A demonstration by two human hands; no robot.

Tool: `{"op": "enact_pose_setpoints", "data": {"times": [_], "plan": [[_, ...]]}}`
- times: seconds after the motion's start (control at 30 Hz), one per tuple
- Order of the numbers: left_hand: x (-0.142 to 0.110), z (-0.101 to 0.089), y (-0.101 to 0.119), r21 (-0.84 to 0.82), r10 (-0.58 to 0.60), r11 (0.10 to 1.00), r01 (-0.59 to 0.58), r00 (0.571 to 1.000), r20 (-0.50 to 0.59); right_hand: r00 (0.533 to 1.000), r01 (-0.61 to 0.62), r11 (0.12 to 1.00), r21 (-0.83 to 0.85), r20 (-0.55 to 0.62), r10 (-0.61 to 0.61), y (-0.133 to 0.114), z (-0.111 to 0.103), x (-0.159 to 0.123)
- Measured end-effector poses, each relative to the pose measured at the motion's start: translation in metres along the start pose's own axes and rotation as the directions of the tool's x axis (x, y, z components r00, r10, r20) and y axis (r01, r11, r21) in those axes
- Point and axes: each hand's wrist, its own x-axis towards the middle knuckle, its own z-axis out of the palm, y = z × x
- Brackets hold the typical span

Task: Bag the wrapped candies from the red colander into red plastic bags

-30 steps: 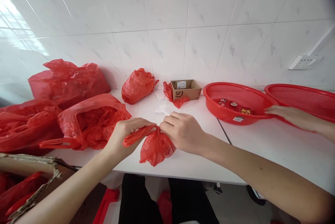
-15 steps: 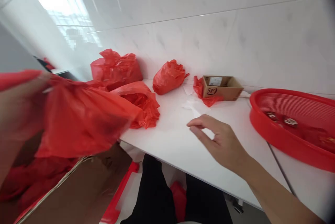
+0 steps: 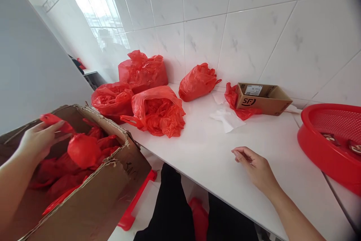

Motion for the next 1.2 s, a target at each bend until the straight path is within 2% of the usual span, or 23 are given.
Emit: {"op": "enact_pose_setpoints", "data": {"times": [0.07, 0.13, 0.23, 0.3, 0.33, 0.37, 0.43, 0.5, 0.6, 0.67, 0.73, 0.8, 0.9, 0.97, 1.07, 1.13, 1.2], "plan": [[0.005, 0.009, -0.001, -0.042, -0.101, 0.994, 0.101, 0.995, 0.010, 1.000, 0.011, 1.000, -0.009, 0.009, -0.011, 0.000, 0.003, 0.000], [0.008, 0.019, 0.008, -0.080, -0.110, 0.990, 0.114, 0.993, 0.049, 1.000, 0.018, 1.000, -0.017, 0.021, -0.017, -0.001, 0.005, 0.000], [-0.001, 0.039, 0.038, -0.087, -0.012, 0.996, 0.025, 0.990, 0.142, 0.999, 0.038, 0.999, -0.034, 0.029, -0.037, 0.000, 0.008, -0.001], [-0.019, 0.058, 0.061, -0.034, 0.104, 0.995, -0.098, 0.962, 0.254, 0.998, 0.050, 0.998, -0.049, 0.032, -0.048, 0.001, 0.010, -0.002], [-0.032, 0.071, 0.071, -0.008, 0.174, 0.983, -0.182, 0.929, 0.325, 0.998, 0.052, 0.997, -0.053, 0.034, -0.051, 0.001, 0.011, -0.002], [-0.047, 0.086, 0.078, 0.092, 0.286, 0.926, -0.365, 0.841, 0.460, 0.998, 0.056, 0.997, -0.054, 0.035, -0.055, 0.001, 0.012, -0.002], [-0.079, 0.122, 0.084, 0.101, 0.329, 0.870, -0.482, 0.722, 0.609, 0.997, 0.069, 0.996, -0.050, 0.041, -0.067, 0.000, 0.013, -0.002], [-0.109, 0.159, 0.081, 0.080, 0.348, 0.836, -0.542, 0.638, 0.687, 0.996, 0.077, 0.996, -0.041, 0.050, -0.075, -0.001, 0.012, -0.002], [-0.129, 0.200, 0.074, 0.060, 0.346, 0.829, -0.556, 0.595, 0.725, 0.995, 0.083, 0.996, -0.016, 0.054, -0.082, -0.005, 0.011, -0.004], [-0.123, 0.206, 0.079, 0.033, 0.337, 0.852, -0.523, 0.594, 0.730, 0.994, 0.095, 0.995, 0.008, 0.058, -0.095, -0.010, 0.009, -0.006], [-0.107, 0.196, 0.094, -0.019, 0.332, 0.887, -0.462, 0.609, 0.720, 0.992, 0.107, 0.994, 0.035, 0.061, -0.109, -0.014, 0.008, -0.009], [-0.093, 0.177, 0.113, -0.105, 0.328, 0.924, -0.368, 0.623, 0.710, 0.992, 0.120, 0.991, 0.057, 0.037, -0.122, -0.019, 0.007, -0.012], [-0.097, 0.153, 0.129, -0.260, 0.285, 0.957, -0.132, 0.604, 0.744, 0.995, 0.101, 0.989, 0.106, -0.032, -0.099, -0.024, 0.003, -0.012], [-0.123, 0.151, 0.125, -0.333, 0.233, 0.938, 0.092, 0.544, 0.806, 0.997, 0.069, 0.981, 0.180, -0.058, -0.059, -0.027, -0.001, -0.012], [-0.182, 0.168, 0.104, -0.373, 0.234, 0.884, 0.281, 0.423, 0.875, 0.995, 0.092, 0.935, 0.341, -0.061, -0.076, -0.034, -0.006, -0.015], [-0.223, 0.185, 0.089, -0.374, 0.202, 0.727, 0.577, 0.341, 0.918, 0.992, 0.117, 0.891, 0.439, -0.009, -0.126, -0.038, -0.004, -0.020], [-0.254, 0.199, 0.076, -0.324, 0.139, 0.566, 0.758, 0.300, 0.944, 0.987, 0.091, 0.844, 0.528, 0.062, -0.145, -0.038, 0.001, -0.026]]}}
